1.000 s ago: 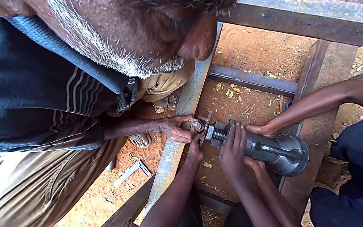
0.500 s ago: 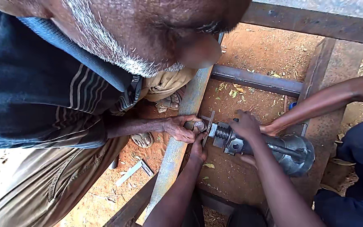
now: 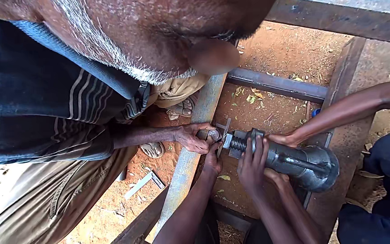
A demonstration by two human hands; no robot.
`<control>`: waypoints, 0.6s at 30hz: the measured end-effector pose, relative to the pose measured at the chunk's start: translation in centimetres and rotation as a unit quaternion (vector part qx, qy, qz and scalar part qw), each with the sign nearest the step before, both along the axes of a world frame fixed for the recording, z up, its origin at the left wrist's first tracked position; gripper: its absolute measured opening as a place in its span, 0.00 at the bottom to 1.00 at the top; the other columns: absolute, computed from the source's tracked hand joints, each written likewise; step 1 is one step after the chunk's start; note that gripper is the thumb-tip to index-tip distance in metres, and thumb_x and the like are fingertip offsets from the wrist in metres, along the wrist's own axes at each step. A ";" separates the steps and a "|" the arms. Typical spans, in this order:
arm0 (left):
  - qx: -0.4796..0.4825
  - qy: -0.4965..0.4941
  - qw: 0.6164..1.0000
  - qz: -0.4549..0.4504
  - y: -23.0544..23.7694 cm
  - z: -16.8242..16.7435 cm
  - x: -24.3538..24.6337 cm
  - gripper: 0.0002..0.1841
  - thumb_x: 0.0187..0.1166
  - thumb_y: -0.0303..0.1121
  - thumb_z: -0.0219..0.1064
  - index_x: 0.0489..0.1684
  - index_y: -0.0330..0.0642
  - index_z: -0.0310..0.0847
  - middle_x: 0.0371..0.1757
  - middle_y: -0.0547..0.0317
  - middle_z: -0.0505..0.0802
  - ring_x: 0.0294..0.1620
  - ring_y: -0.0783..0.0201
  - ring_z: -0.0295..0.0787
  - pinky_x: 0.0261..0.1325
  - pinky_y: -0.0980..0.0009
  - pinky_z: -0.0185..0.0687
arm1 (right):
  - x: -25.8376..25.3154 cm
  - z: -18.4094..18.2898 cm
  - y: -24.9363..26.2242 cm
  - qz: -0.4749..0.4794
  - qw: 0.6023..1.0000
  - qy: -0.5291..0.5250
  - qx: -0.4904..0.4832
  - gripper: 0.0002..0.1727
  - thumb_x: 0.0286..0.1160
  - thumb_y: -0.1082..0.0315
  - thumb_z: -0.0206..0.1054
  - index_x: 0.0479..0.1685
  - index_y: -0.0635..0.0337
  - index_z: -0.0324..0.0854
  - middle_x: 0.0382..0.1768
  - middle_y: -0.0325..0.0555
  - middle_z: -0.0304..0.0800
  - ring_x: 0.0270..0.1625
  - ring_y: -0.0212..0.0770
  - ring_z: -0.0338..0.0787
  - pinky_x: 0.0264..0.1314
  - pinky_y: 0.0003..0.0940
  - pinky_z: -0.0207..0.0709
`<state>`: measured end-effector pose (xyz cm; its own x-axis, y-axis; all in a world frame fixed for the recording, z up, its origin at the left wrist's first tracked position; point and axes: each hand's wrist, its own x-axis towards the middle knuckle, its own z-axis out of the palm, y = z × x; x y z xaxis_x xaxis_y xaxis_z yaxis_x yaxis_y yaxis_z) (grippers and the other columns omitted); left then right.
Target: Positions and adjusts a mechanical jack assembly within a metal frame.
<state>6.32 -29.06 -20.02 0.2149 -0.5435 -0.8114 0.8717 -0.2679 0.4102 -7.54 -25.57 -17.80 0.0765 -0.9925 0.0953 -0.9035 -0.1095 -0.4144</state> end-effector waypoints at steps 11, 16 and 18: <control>-0.011 -0.009 1.000 -0.008 -0.1 0.0 0.1 0.17 0.69 0.20 0.70 0.55 0.43 0.81 0.53 0.56 0.88 0.55 0.63 0.85 0.61 0.65 0.81 | -3.1 5.1 -10.7 -0.039 0.988 -0.039 0.144 0.29 0.79 0.51 0.64 0.75 0.60 0.78 0.67 0.65 0.82 0.71 0.68 0.80 0.72 0.69 0.70; -0.009 -0.007 1.000 -0.012 -0.2 -0.1 0.2 0.15 0.70 0.20 0.70 0.52 0.44 0.81 0.50 0.58 0.88 0.52 0.65 0.85 0.58 0.68 0.82 | -2.9 2.6 -16.1 0.006 0.900 -0.029 0.436 0.20 0.80 0.54 0.61 0.44 0.63 0.89 0.45 0.64 0.91 0.54 0.66 0.89 0.53 0.72 0.77; -0.009 -0.007 1.000 -0.015 -0.2 -0.1 0.1 0.16 0.69 0.20 0.70 0.54 0.44 0.81 0.52 0.58 0.88 0.53 0.65 0.85 0.59 0.67 0.81 | -2.9 3.2 -15.3 0.001 0.909 -0.035 0.415 0.19 0.84 0.59 0.54 0.48 0.63 0.89 0.48 0.64 0.91 0.58 0.65 0.89 0.56 0.71 0.77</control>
